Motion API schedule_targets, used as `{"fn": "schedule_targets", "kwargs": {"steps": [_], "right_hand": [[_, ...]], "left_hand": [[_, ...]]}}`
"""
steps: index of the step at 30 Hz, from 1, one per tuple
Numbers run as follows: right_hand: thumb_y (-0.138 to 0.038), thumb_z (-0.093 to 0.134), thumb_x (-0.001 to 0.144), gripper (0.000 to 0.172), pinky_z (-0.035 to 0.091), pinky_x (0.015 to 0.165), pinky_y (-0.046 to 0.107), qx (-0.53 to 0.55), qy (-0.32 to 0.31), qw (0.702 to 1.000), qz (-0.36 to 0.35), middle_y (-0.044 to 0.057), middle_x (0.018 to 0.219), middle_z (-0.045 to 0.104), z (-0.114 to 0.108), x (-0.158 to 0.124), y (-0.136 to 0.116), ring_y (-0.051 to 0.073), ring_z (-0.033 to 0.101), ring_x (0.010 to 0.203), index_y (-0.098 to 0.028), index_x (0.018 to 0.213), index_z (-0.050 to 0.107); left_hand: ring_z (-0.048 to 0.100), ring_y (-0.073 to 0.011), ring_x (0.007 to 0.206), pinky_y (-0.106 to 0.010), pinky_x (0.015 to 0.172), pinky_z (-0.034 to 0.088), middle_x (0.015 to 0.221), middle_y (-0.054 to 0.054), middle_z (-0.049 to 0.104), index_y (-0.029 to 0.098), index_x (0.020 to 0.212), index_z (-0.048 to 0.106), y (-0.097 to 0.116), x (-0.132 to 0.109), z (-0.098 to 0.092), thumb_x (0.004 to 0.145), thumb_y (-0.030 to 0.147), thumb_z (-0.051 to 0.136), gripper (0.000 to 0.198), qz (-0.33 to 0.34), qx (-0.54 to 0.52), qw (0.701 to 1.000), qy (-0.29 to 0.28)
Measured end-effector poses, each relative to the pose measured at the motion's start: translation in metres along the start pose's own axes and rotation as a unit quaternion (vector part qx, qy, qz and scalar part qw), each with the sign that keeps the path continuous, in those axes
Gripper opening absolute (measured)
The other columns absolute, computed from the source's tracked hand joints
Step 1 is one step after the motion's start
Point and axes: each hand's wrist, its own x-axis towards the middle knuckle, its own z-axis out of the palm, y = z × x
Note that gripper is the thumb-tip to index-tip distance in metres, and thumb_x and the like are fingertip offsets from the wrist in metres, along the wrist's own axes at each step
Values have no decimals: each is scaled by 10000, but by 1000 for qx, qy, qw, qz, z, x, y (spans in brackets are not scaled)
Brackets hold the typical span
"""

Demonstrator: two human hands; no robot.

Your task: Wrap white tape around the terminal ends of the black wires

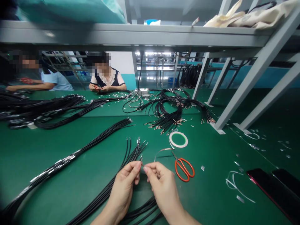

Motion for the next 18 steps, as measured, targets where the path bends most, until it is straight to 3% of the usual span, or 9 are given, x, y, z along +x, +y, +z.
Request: {"fn": "schedule_targets", "kwargs": {"steps": [4,7,11,13,18], "right_hand": [[-391,598,847,243,364,473,201,6,22,1000,-18,-4,604,583,0,0,-6,108,489,522,-156,830,659],[-383,592,850,236,396,539,210,8,30,999,-24,17,664,625,0,-1,-7,122,526,583,-156,804,640],[-391,582,849,256,323,476,209,-34,22,999,-28,-11,591,557,2,-3,-5,103,432,515,-151,774,632],[-388,584,846,258,308,468,212,-49,26,998,-27,-16,579,542,2,-4,-4,101,408,508,-148,768,635],[-372,588,846,239,341,482,214,-38,33,998,-24,10,620,613,0,-3,-5,107,456,521,-148,779,640]], "left_hand": [[470,-67,549,-165,537,411,662,7,595,144,892,697,4,3,-1,750,356,701,255,14,15,999,-29],[574,-113,630,-217,623,486,745,-20,625,161,939,702,6,1,-1,754,333,690,253,61,66,995,-43],[634,-161,750,-247,681,514,838,-37,625,186,909,712,5,-2,-4,788,286,648,170,149,175,973,-32],[644,-162,752,-253,691,522,835,-37,636,181,896,701,3,-2,-5,801,278,634,151,143,182,972,-39],[647,-138,643,-246,653,535,713,-27,684,149,860,656,2,1,-5,781,287,664,159,51,91,994,-43]]}}
